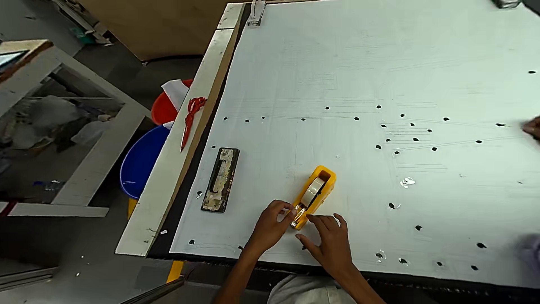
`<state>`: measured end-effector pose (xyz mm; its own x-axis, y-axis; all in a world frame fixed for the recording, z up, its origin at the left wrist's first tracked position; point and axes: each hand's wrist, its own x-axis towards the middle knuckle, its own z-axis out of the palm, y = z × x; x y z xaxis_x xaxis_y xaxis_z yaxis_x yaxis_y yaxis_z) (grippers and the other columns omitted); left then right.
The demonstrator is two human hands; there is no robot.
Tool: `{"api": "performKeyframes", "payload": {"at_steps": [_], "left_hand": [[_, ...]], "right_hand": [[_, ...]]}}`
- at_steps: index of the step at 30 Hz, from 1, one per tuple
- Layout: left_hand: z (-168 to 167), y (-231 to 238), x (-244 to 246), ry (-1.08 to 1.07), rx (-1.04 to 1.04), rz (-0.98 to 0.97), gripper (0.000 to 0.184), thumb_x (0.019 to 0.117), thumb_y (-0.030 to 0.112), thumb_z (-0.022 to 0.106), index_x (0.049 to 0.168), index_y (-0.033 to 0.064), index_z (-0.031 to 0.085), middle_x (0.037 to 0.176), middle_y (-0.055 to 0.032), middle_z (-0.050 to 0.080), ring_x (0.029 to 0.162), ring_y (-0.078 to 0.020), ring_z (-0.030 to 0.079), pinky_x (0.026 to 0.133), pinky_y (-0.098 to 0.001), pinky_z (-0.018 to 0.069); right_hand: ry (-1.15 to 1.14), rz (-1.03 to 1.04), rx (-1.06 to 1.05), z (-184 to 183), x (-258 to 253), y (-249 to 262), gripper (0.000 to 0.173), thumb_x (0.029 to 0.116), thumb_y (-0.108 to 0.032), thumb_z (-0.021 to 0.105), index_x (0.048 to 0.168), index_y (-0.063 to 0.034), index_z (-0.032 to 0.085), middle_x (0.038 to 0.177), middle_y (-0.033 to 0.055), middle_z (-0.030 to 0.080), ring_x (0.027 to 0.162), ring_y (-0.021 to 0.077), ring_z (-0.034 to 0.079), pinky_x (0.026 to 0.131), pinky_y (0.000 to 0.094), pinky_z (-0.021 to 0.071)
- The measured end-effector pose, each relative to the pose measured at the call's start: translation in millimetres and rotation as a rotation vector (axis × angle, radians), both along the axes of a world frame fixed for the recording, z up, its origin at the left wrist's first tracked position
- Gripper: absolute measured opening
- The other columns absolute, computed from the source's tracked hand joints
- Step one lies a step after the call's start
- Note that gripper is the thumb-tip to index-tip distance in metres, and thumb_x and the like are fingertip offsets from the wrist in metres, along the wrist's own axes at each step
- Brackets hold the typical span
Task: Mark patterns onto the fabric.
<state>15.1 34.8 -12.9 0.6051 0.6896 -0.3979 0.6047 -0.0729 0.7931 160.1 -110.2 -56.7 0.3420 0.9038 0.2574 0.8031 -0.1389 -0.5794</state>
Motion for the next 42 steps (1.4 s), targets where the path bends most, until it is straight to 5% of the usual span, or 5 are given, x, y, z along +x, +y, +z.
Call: {"api": "performKeyframes", "payload": {"at_steps": [10,18,24,32,42], "left_hand": [[27.3,-14.4,-24.9,0.015,0.008,0.122,0.018,0.0996,0.024,0.065,0.098,0.0084,0.073,0.089,-0.0007,0.071,0.084,-0.0127,0.067,0.078,-0.0348,0.0531],[-18.1,-35.5,-17.3,-0.239,-0.712,0.551,0.019,0.1062,0.008,0.049,0.093,0.0035,0.062,0.073,-0.0014,0.060,0.058,-0.0077,0.056,0.055,-0.0208,0.0499],[-23.2,-94.1,13.5,-0.109,-0.525,0.216,0.012,0.1006,0.003,0.055,0.099,-0.0014,0.065,0.072,0.0030,0.064,0.058,-0.0029,0.058,0.057,-0.0203,0.0513],[-18.1,-66.7,282.5,-0.171,-0.023,-0.268,0.022,0.1010,0.016,0.063,0.109,-0.0028,0.071,0.096,-0.0113,0.072,0.086,-0.0183,0.070,0.082,-0.0376,0.0588],[-57.5,14.8,532.3,0.117,0.247,-0.295,0.040,0.0980,0.018,0.069,0.128,-0.0050,0.055,0.098,-0.0216,0.070,0.089,-0.0345,0.069,0.085,-0.0537,0.0555]], "right_hand": [[-0.133,-0.091,0.017,-7.5,-17.5,11.5,0.032,0.0894,-0.049,0.068,0.098,-0.0204,0.081,0.093,-0.0038,0.075,0.088,0.0194,0.070,0.096,0.0594,0.0445],[0.039,0.009,-0.039,-4.1,-3.3,4.6,0.029,0.0953,-0.040,0.067,0.108,-0.0166,0.079,0.104,0.0006,0.076,0.099,0.0221,0.072,0.102,0.0604,0.0453],[0.129,-0.233,-0.002,-11.9,92.9,-42.5,0.027,0.0960,-0.031,0.067,0.112,-0.0119,0.078,0.111,0.0066,0.076,0.107,0.0270,0.071,0.099,0.0540,0.0519],[-0.042,-0.593,-0.195,-60.4,248.7,-115.1,0.068,0.0963,-0.067,0.047,0.147,-0.0240,0.058,0.158,0.0054,0.049,0.148,0.0354,0.041,0.114,0.0689,0.0303],[-0.083,-0.563,-0.208,-76.1,244.2,-139.0,0.056,0.1037,-0.060,0.039,0.143,-0.0286,0.063,0.155,-0.0057,0.052,0.147,0.0273,0.045,0.117,0.0691,0.0244]]}}
